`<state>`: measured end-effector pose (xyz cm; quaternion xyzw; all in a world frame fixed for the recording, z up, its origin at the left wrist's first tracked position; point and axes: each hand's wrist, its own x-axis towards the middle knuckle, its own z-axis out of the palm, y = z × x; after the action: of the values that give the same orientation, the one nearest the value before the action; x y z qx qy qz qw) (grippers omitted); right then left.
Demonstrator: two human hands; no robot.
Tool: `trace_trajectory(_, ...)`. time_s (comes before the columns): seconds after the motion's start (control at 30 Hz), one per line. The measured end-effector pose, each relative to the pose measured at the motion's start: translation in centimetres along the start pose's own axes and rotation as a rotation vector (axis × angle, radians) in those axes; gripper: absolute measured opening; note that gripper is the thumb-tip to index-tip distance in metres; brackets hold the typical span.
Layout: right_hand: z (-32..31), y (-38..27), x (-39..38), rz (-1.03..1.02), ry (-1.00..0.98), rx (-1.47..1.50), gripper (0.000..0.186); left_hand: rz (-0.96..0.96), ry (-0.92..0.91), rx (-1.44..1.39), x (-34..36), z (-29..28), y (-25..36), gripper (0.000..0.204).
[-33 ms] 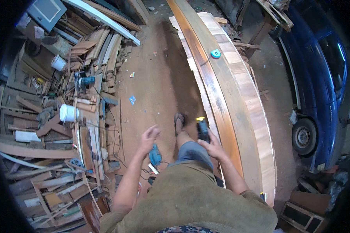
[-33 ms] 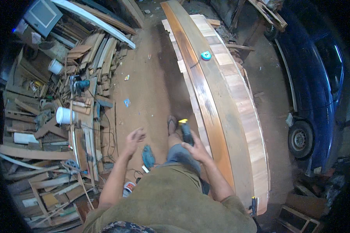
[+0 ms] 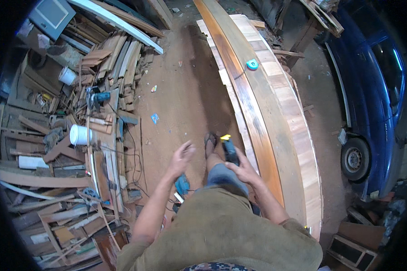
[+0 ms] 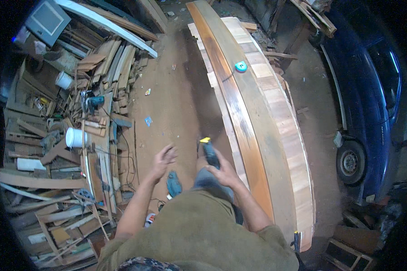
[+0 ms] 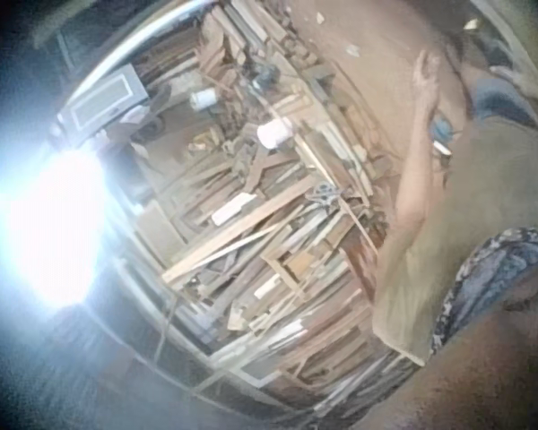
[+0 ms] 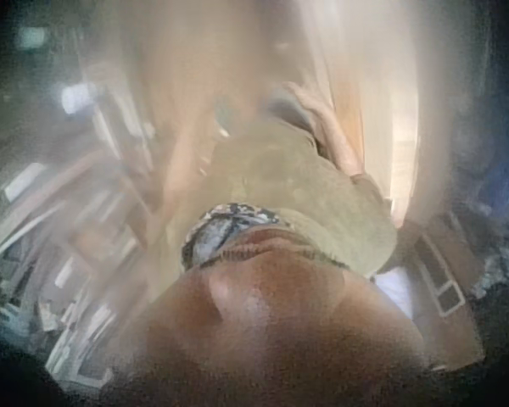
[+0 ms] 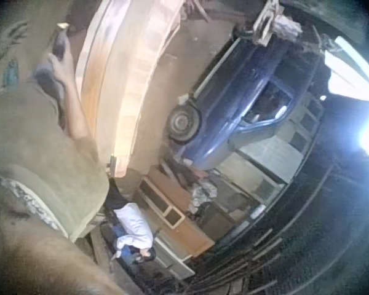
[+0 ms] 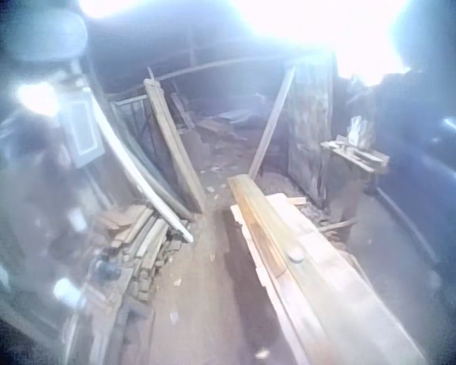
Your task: The person measures a long wooden plank with a tape measure and marks it with a pencil. They then use a circular saw to cut the plank along the marked line. The person also uses a clamp to secure the wood during the process.
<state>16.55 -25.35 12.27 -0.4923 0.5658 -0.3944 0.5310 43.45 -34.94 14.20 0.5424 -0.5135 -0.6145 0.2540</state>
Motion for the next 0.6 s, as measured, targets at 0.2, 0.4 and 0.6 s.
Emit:
trace_trajectory(0.2, 1.1, -8.9, 19.6, -0.138, -0.092, -0.122, 0.083, 0.052, -0.055, -0.127, 15.3, 0.1, 11.3, 0.053)
trace_trajectory(0.4, -1.6, -14.0, 35.2, -0.028, -0.285, -0.218, 0.104, 0.154, -0.006, -0.251, 29.2, -7.6, 18.3, 0.034)
trace_trajectory(0.6, -3.3, -18.1, 53.2, -0.091, -0.262, -0.231, 0.106, 0.137, 0.009, -0.302, 47.2, -14.3, 23.8, 0.035)
